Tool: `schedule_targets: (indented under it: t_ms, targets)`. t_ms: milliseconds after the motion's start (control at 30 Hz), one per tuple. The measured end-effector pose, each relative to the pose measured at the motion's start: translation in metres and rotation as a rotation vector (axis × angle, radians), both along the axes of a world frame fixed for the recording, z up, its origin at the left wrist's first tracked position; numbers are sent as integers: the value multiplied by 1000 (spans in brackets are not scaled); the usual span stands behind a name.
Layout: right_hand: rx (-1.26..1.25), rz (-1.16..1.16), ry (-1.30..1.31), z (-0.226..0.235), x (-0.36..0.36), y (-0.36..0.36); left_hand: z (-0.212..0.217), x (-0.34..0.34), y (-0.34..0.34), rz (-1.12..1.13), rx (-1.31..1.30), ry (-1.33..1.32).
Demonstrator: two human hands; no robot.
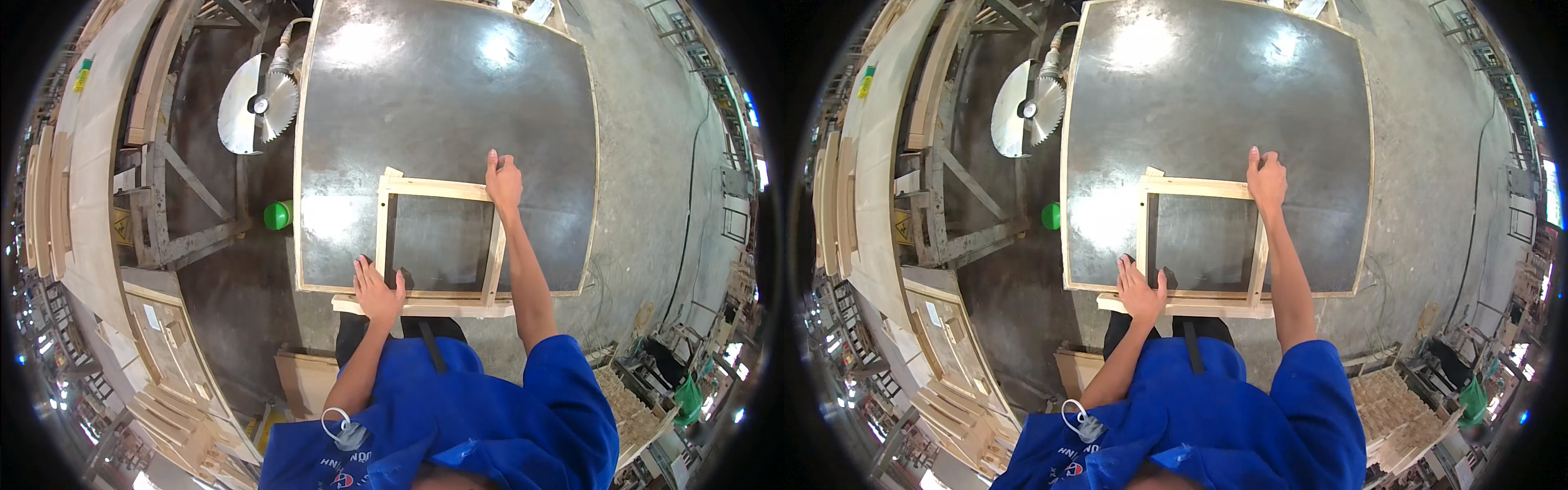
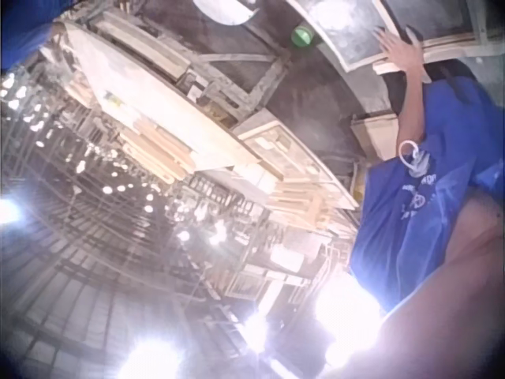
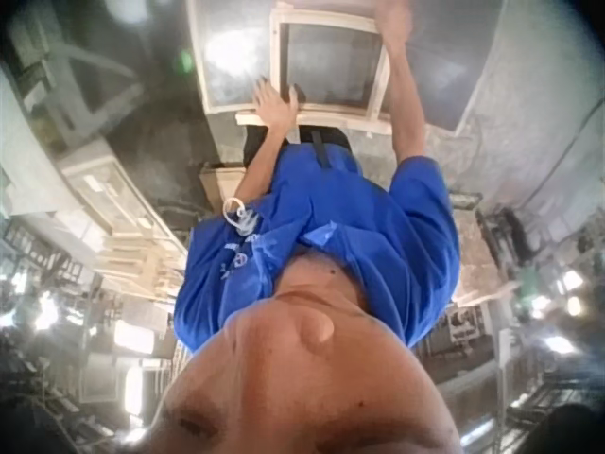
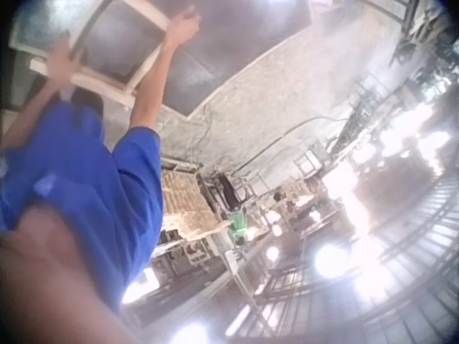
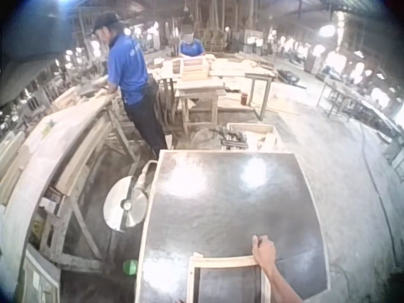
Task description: The person repeatedly picks up a rectangular wooden frame, places it on a jig, inserts small wooden dowels into pre-drilled holes, and then moves the assembled frame to a stack. The cycle repeats with multiple frames.
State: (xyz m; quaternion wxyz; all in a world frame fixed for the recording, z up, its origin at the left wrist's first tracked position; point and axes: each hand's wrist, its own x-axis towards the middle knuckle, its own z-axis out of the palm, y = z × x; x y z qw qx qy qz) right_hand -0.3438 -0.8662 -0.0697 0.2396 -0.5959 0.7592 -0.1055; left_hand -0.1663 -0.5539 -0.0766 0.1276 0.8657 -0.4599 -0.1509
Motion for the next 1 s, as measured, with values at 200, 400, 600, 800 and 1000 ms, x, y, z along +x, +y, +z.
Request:
schedule_targets:
  t_ms: [200, 400, 600, 800, 1000]
  targets:
    - [-46, 14, 35, -6, 0, -3, -3, -1, -1, -5, -10, -8]
    - [-140, 82, 138, -3, 4, -2, -2, -3, 1, -17, -23, -33]
    - [-158, 620, 101, -4, 120, 0, 0, -1, 0, 10, -71, 49]
    - [-97, 540, 138, -17, 159, -2, -6, 1, 17, 13, -89, 54]
    - [-276, 99, 85, -30, 65, -18, -3, 1, 11, -33, -83, -39]
